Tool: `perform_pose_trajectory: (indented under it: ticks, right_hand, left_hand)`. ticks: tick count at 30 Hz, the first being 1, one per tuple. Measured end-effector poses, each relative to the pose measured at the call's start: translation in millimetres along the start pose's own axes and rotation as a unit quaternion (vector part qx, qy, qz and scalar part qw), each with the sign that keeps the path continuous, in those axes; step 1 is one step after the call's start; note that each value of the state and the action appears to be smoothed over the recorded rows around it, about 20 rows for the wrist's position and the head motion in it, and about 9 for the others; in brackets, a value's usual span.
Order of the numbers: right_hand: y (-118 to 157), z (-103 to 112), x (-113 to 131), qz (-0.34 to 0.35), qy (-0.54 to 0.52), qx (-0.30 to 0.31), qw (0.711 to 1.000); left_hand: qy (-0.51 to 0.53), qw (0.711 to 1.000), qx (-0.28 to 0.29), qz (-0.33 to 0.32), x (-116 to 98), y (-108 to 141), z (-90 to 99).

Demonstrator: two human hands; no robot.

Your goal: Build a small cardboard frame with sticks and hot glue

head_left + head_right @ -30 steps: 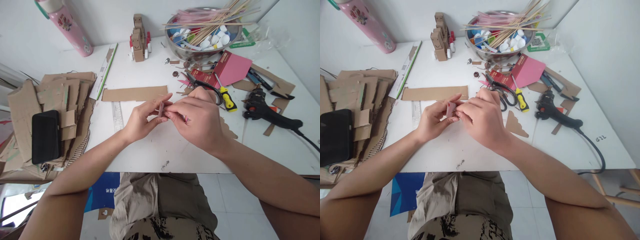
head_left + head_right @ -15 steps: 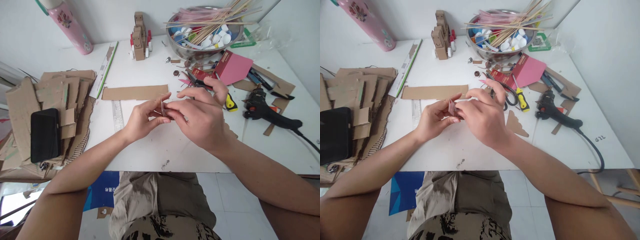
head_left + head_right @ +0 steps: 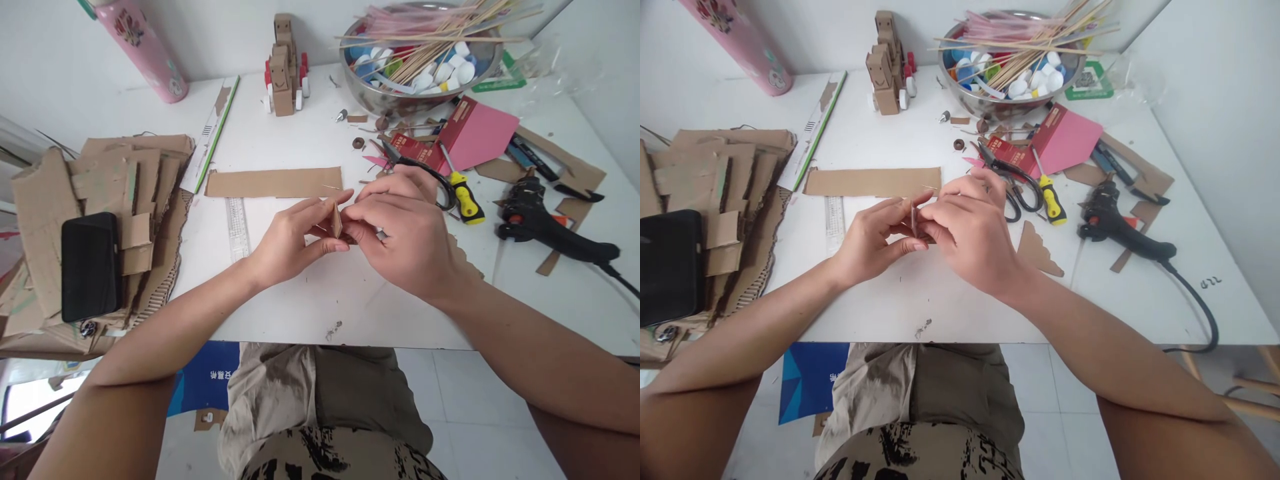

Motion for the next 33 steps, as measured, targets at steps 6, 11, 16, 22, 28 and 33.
perform_pose_trajectory:
  ticks: [6,11,16,22,28,33]
  right_hand:
    - [-3,-20,-18,-0.076,-0.112,0.088,0.987]
    - [-3,-22,-22,-0.118,-0.122,0.102,0.98]
    - [-2,1,-7,-0.059,-0.025,-0.028,0.998]
    - [3,7,7,0.003,0.069,-0.105,0.992]
    - [0,-18,-2,-0.058,0.05,-0.002,0.997]
    - [1,-2,12,-0.004,0.122,-0.107,0.987]
  left_hand:
    - [0.007,1.0,0.008,0.019,-1,1,-2.9]
    - [0.037,0.998,-0.025,0.043,1,-1,0.4]
    - [0.082,0.994,-0.052,0.047,4,-3,3.8]
    - [0.102,0.992,-0.058,0.05,7,-2,4.8]
    - [0.097,0.992,-0.06,0.046,6,-1,4.0]
    - [0.076,0.994,-0.068,0.042,3,-1,3.7]
Point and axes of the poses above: each hand's wrist, its own y-axis away from the middle knuckle, its own z-axis out of the back of the hand, x = y × z, the point moved 10 cm from there along -y, towards the middle knuckle, and after that the axes turned 9 degrees about y, right-handed, at the moved point
